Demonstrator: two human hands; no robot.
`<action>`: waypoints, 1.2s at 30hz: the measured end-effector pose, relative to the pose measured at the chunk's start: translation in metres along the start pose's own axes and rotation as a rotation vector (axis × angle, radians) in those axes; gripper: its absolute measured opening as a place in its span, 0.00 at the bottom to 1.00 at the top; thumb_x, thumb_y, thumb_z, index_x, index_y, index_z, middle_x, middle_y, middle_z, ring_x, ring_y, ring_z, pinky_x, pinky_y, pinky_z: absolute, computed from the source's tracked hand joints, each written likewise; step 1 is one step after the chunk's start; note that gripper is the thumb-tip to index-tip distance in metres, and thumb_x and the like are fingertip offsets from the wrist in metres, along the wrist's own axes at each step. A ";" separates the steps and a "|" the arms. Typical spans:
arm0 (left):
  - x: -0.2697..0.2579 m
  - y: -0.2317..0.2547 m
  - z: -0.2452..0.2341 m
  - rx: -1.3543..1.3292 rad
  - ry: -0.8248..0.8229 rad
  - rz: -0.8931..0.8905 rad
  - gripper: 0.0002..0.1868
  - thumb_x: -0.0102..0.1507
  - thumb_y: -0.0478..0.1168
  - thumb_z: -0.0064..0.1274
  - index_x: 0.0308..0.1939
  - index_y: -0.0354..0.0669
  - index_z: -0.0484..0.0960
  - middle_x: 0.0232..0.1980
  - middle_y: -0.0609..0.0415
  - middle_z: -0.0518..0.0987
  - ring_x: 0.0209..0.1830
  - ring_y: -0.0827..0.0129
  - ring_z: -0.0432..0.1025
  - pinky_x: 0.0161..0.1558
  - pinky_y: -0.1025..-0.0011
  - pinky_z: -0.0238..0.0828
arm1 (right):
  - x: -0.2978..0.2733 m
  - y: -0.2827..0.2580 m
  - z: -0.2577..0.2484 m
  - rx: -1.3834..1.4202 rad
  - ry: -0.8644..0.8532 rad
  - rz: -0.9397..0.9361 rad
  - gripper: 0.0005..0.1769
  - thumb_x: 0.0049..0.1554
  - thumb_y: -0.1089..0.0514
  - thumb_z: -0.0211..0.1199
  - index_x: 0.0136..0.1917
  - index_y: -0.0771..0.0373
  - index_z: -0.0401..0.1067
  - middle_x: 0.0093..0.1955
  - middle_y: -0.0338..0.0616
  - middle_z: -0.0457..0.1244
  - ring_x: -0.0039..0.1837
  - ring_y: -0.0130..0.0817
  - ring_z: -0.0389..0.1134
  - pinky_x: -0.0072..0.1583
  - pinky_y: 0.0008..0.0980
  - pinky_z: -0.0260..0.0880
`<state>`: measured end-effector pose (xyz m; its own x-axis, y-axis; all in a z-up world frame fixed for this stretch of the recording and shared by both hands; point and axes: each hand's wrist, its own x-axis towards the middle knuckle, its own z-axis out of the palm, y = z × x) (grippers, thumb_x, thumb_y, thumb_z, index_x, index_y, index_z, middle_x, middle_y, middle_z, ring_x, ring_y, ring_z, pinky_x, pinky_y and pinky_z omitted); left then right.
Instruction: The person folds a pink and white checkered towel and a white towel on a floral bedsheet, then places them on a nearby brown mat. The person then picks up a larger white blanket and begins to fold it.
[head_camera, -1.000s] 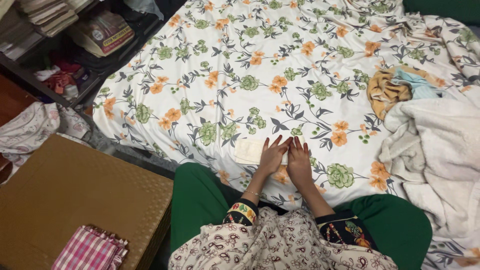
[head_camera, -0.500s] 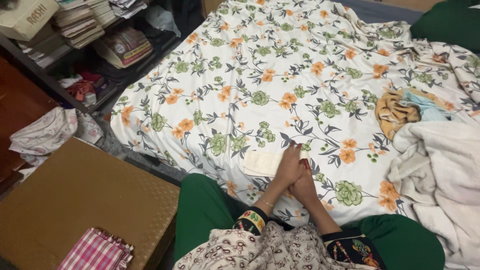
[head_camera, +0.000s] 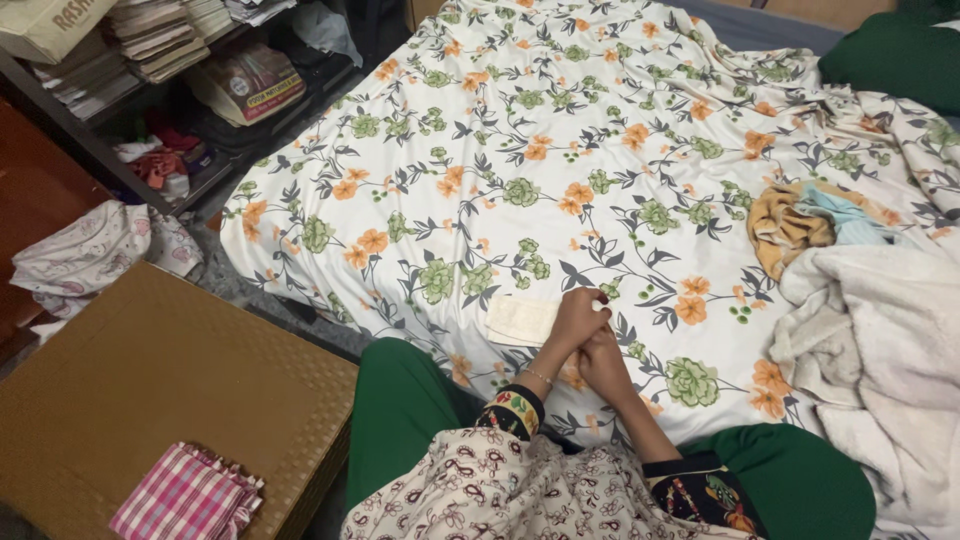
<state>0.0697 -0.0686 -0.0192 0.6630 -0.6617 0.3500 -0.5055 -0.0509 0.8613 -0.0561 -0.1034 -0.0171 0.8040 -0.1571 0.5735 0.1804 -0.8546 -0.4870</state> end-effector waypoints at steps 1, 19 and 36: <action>0.003 -0.005 0.000 -0.041 0.006 -0.005 0.15 0.54 0.38 0.61 0.42 0.34 0.87 0.41 0.40 0.84 0.41 0.53 0.81 0.47 0.63 0.78 | 0.000 0.002 0.001 0.025 0.003 0.040 0.14 0.42 0.75 0.55 0.42 0.74 0.76 0.46 0.60 0.68 0.58 0.59 0.66 0.64 0.49 0.64; -0.041 0.009 0.000 -0.176 0.308 -0.021 0.22 0.63 0.38 0.63 0.56 0.26 0.77 0.56 0.41 0.76 0.52 0.56 0.77 0.50 0.66 0.80 | 0.018 0.027 -0.049 0.572 -0.164 0.624 0.53 0.41 0.67 0.72 0.78 0.56 0.58 0.74 0.44 0.60 0.72 0.38 0.62 0.69 0.37 0.65; -0.097 0.020 -0.023 0.550 0.103 0.268 0.33 0.67 0.50 0.51 0.68 0.27 0.70 0.74 0.39 0.67 0.75 0.47 0.58 0.71 0.42 0.49 | 0.028 0.006 -0.065 0.085 -0.283 0.491 0.58 0.36 0.51 0.82 0.76 0.61 0.59 0.78 0.51 0.55 0.74 0.45 0.61 0.71 0.38 0.63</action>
<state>0.0075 0.0116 -0.0272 0.5097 -0.6308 0.5851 -0.8541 -0.2892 0.4322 -0.0700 -0.1448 0.0392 0.9233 -0.3771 0.0736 -0.2169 -0.6698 -0.7101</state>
